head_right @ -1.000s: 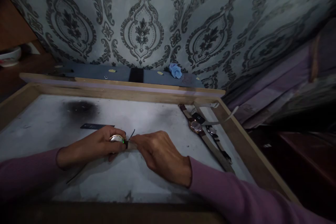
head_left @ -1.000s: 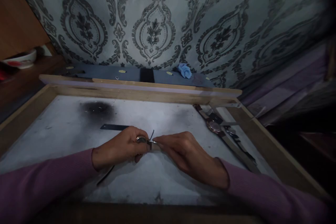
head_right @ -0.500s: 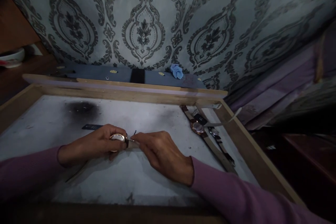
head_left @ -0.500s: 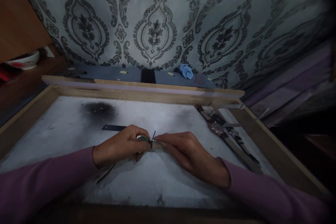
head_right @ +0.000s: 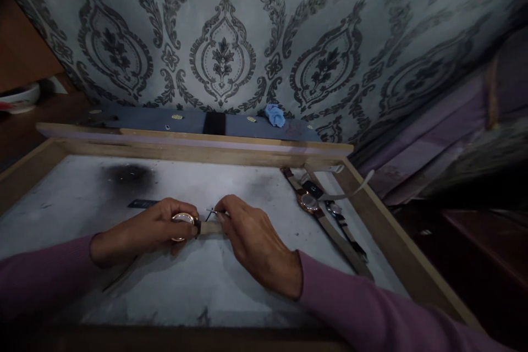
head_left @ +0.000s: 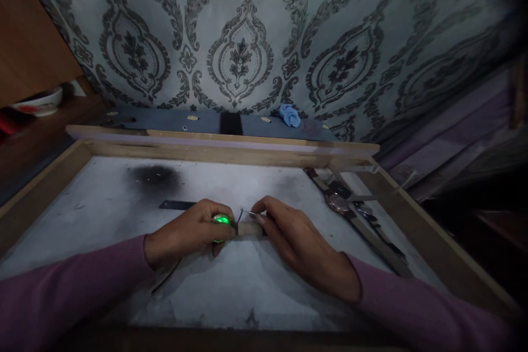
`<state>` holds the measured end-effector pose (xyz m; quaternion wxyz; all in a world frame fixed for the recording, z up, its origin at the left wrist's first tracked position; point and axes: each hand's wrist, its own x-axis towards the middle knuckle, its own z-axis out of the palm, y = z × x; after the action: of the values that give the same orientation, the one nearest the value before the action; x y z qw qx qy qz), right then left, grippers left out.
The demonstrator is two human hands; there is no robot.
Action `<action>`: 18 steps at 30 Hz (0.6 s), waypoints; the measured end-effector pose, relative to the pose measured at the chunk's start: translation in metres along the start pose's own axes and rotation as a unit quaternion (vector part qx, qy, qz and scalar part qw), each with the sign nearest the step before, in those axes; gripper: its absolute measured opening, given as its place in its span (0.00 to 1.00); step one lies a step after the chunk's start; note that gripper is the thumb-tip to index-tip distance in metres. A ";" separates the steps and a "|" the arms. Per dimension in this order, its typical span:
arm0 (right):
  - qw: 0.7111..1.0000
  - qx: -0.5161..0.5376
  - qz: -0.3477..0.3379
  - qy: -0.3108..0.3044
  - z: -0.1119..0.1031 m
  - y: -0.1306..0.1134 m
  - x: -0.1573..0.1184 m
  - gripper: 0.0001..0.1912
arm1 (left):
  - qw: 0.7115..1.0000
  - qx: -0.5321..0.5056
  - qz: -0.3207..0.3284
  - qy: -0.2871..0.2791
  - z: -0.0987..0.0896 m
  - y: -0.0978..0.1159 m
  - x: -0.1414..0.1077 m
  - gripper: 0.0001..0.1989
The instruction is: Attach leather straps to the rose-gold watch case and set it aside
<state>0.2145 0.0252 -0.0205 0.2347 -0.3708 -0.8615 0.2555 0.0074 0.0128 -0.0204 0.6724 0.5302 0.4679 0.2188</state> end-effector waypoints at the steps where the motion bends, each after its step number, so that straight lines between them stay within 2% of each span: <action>1: 1.000 0.004 0.004 -0.010 0.000 0.000 0.000 0.07 | 1.000 0.002 0.000 -0.001 0.000 -0.001 0.000 0.06; 7: 0.997 0.069 0.008 -0.039 0.003 0.002 -0.002 0.07 | 1.000 0.015 0.005 -0.010 -0.002 -0.002 0.001 0.06; 11: 0.992 0.120 0.007 -0.030 0.004 0.002 -0.002 0.05 | 1.000 0.025 -0.005 -0.002 -0.001 -0.001 0.000 0.06; 18: 0.991 0.134 0.003 -0.020 0.003 0.001 -0.001 0.05 | 0.999 0.038 -0.001 -0.006 -0.003 -0.004 0.001 0.06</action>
<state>0.2141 0.0240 -0.0239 0.2640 -0.3335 -0.8230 0.3764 0.0047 0.0141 -0.0246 0.6547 0.5560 0.4727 0.1967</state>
